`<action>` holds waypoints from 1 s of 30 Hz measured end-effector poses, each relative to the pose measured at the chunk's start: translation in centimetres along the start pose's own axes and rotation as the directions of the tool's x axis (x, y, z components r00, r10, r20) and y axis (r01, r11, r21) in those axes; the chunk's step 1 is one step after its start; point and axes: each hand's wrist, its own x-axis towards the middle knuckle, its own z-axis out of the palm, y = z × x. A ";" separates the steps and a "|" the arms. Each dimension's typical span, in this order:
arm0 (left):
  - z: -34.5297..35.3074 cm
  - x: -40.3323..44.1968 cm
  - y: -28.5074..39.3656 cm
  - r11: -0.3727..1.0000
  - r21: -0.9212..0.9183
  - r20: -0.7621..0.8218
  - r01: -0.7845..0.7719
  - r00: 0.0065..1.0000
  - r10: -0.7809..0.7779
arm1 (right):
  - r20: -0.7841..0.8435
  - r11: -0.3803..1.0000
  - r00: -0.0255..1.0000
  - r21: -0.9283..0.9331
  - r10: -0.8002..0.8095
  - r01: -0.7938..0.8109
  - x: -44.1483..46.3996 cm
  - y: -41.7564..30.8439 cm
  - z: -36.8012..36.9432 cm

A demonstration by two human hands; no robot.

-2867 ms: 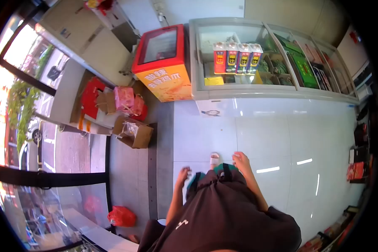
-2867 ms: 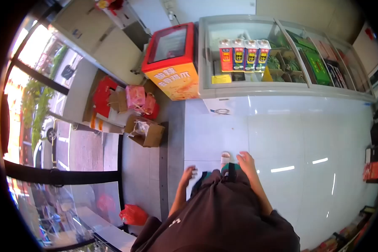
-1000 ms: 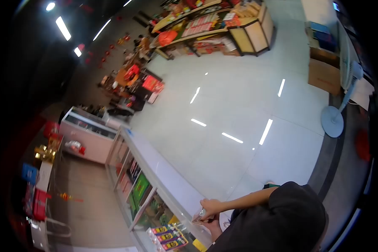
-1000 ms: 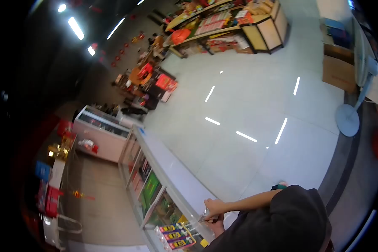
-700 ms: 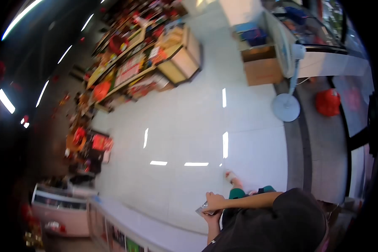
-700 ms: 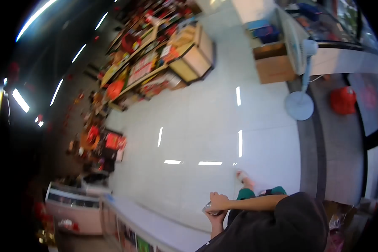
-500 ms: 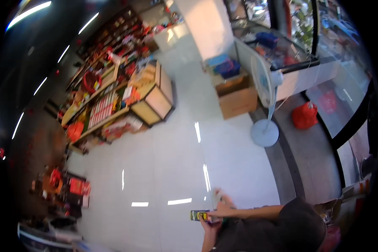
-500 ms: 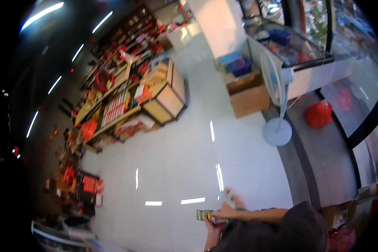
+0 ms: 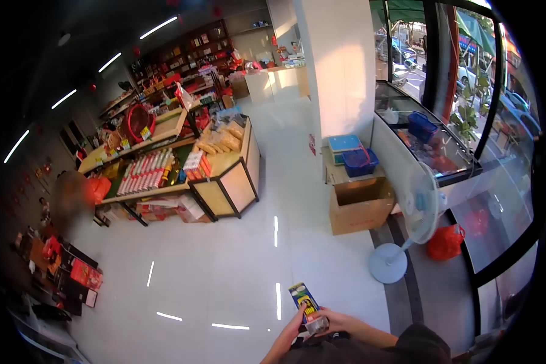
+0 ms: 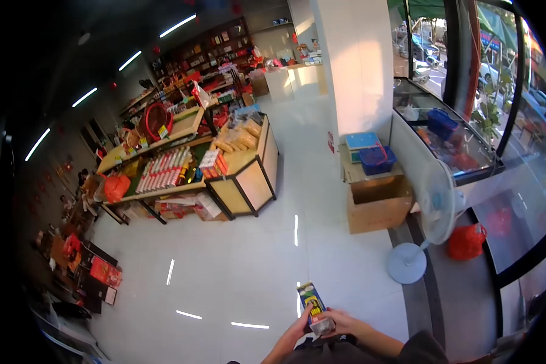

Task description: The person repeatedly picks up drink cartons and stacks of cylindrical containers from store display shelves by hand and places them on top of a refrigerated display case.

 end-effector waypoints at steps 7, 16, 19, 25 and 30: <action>-2.2 1.9 12.2 0.966 -0.259 -0.151 -0.013 0.988 -0.027 | 0.216 0.986 0.971 0.107 0.104 -0.129 16.1 -8.7 -0.7; -12.1 8.6 28.6 0.885 -0.451 -0.273 -0.117 0.962 -0.012 | 0.184 0.909 0.930 -0.338 0.318 -0.244 27.9 -28.0 7.9; -12.7 12.2 32.2 0.850 -0.519 -0.218 -0.093 0.976 -0.026 | 0.197 0.914 0.920 -0.303 0.338 -0.271 30.1 -32.4 7.5; -16.4 18.7 42.1 0.837 -0.545 -0.226 -0.049 0.970 -0.090 | 0.268 0.979 0.947 0.056 0.176 -0.198 36.6 -41.8 8.9; -24.9 28.6 53.9 0.862 -0.503 -0.046 -0.070 0.997 0.055 | 0.681 0.479 0.521 -0.275 -0.515 0.833 40.3 -54.1 16.7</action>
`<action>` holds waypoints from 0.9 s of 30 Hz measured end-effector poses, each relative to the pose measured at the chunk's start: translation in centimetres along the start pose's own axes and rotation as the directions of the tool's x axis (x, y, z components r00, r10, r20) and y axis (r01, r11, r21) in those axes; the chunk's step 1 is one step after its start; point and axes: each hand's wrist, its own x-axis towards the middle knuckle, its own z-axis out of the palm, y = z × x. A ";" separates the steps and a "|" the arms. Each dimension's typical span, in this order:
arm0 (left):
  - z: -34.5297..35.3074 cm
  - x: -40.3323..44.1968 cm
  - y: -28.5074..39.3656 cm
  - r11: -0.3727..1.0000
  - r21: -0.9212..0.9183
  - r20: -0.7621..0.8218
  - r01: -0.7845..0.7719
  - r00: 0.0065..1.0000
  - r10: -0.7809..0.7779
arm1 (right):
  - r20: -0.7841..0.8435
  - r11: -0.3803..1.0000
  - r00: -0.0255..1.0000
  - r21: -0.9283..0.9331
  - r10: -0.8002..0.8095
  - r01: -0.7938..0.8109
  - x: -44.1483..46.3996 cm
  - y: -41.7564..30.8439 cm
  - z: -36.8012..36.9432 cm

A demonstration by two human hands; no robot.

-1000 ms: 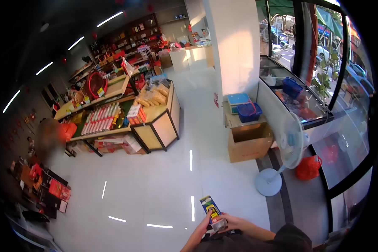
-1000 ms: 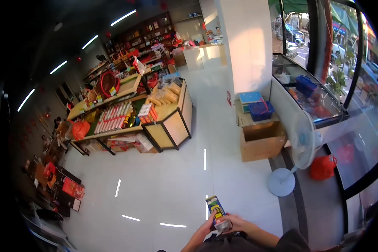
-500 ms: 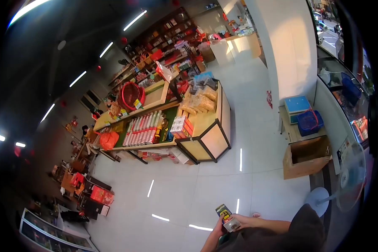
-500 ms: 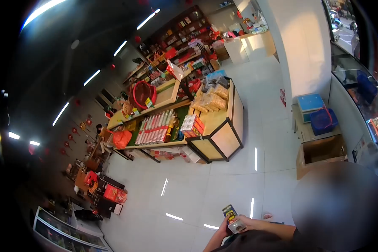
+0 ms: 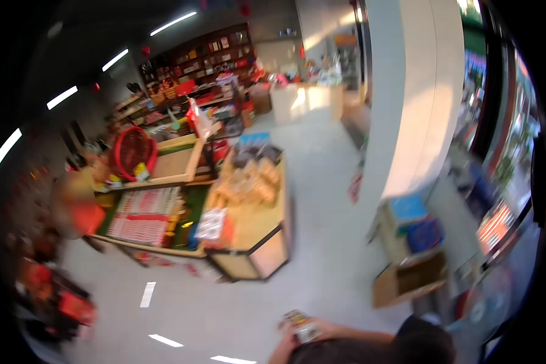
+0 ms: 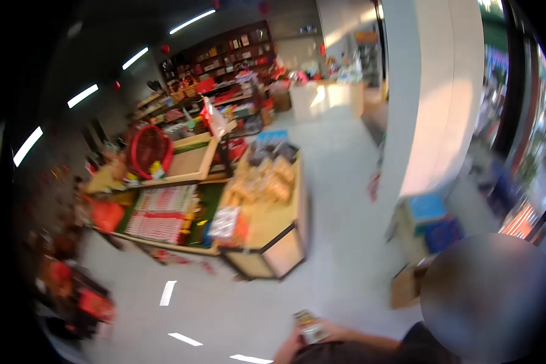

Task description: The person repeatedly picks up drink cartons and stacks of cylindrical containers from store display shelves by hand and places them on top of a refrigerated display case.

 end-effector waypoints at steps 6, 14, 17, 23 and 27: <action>9.3 -0.5 14.7 0.977 0.158 -0.009 -0.141 0.990 0.144 | -0.267 0.688 0.682 0.551 0.681 -0.472 12.2 2.6 -5.9; 13.5 -1.4 21.0 0.969 0.112 0.158 -0.222 0.966 0.204 | -0.312 0.656 0.579 0.430 0.753 -0.621 18.0 0.4 -12.2; 14.0 0.0 28.3 0.946 0.295 0.178 -0.137 0.980 0.087 | -0.222 0.613 0.579 0.417 0.785 -0.671 24.8 3.9 -17.9; 14.2 4.2 39.2 0.914 -0.030 0.090 -0.404 0.910 0.405 | 0.003 0.625 0.627 0.071 0.779 -0.777 40.5 6.8 -25.6; 13.9 11.3 44.1 0.762 -0.314 -0.322 -0.567 0.818 0.476 | 0.107 0.429 0.416 -0.212 0.903 -0.878 53.0 6.4 -25.9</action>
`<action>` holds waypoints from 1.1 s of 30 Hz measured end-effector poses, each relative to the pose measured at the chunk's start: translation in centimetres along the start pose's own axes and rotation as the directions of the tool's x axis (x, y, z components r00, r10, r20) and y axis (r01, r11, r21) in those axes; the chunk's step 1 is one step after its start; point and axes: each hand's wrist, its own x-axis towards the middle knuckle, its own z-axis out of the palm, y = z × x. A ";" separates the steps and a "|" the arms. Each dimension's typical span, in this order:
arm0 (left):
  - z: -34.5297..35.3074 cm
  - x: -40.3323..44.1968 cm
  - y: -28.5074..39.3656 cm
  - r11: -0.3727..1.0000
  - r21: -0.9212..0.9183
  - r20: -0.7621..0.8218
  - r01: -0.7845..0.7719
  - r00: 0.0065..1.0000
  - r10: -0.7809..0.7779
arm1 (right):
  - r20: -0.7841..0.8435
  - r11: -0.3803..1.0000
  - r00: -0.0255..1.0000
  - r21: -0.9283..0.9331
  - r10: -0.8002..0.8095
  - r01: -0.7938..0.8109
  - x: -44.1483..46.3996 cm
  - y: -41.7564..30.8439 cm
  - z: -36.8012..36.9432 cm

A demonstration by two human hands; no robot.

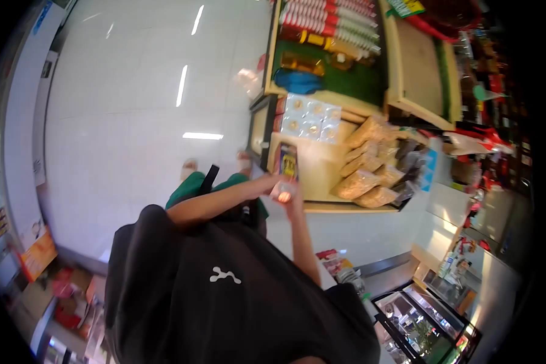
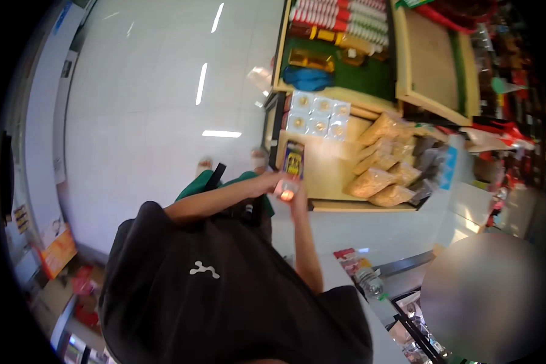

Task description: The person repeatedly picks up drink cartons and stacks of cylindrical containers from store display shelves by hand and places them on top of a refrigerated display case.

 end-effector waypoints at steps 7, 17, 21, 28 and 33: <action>1.0 6.9 3.2 0.939 -0.334 -0.412 -0.079 0.909 -0.070 | 0.075 0.956 0.953 -0.038 0.294 -0.292 11.8 -3.5 -3.3; -1.0 5.4 4.9 0.917 -0.307 -0.339 -0.256 0.929 0.146 | 0.239 0.949 0.922 0.006 0.306 -0.316 14.8 -4.7 -2.4; -3.4 2.7 3.2 0.929 0.096 -0.387 -0.357 0.847 0.365 | 0.278 0.831 0.874 0.293 0.399 -0.473 15.4 -3.8 -2.2; -16.5 -10.0 -6.9 0.576 0.805 -0.494 0.144 0.699 0.516 | -0.084 0.956 0.991 0.266 -0.106 0.125 13.2 2.2 4.1; -30.8 -25.9 -21.7 0.835 0.548 -0.783 0.045 0.378 0.493 | -0.197 0.879 0.966 -0.474 -0.170 0.058 12.2 10.6 12.4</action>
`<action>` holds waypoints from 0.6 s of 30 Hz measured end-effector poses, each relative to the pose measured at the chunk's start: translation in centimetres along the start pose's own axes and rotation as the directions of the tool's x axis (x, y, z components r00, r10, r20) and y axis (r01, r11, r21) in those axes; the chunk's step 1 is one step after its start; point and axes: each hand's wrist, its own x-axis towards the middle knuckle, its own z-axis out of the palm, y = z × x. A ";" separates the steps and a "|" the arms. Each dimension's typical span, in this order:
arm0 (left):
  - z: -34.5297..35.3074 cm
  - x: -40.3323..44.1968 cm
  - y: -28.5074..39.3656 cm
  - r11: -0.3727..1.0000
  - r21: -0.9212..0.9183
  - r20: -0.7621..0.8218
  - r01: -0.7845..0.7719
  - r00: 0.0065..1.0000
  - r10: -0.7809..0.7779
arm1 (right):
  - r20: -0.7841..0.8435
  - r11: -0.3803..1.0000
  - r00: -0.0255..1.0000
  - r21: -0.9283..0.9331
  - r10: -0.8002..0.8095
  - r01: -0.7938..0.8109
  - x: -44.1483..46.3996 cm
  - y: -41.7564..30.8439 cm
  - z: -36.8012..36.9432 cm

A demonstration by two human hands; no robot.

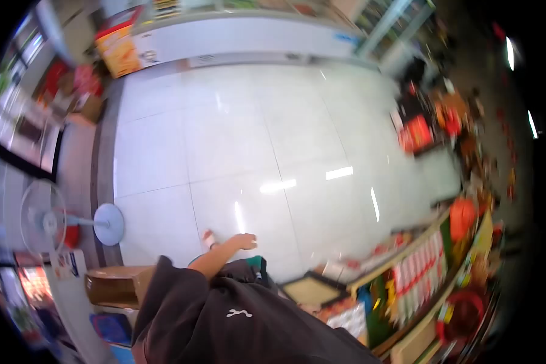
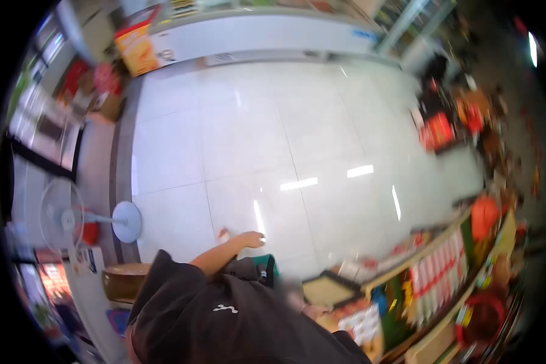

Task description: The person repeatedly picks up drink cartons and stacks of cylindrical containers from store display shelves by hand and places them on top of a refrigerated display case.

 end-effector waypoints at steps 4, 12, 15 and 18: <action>-6.2 -3.8 -22.4 0.848 -0.527 -0.651 0.054 0.616 -0.444 | 0.514 0.788 0.849 -0.571 0.124 0.231 -8.1 -3.0 14.8; -7.1 -30.8 -41.8 0.306 -0.906 -0.251 -0.291 -0.212 -0.944 | 0.826 0.601 0.500 -0.544 0.260 0.586 -21.4 -4.8 40.2; 2.5 -31.6 -44.2 0.120 -0.978 -0.064 -0.169 -0.304 -0.951 | 0.765 0.383 0.457 -0.631 0.455 0.674 -20.9 -5.0 47.9; 4.1 -31.1 -34.9 -0.190 -0.982 0.172 0.026 -0.318 -0.933 | 0.609 0.064 0.505 -0.674 0.612 0.736 -22.6 -3.1 58.5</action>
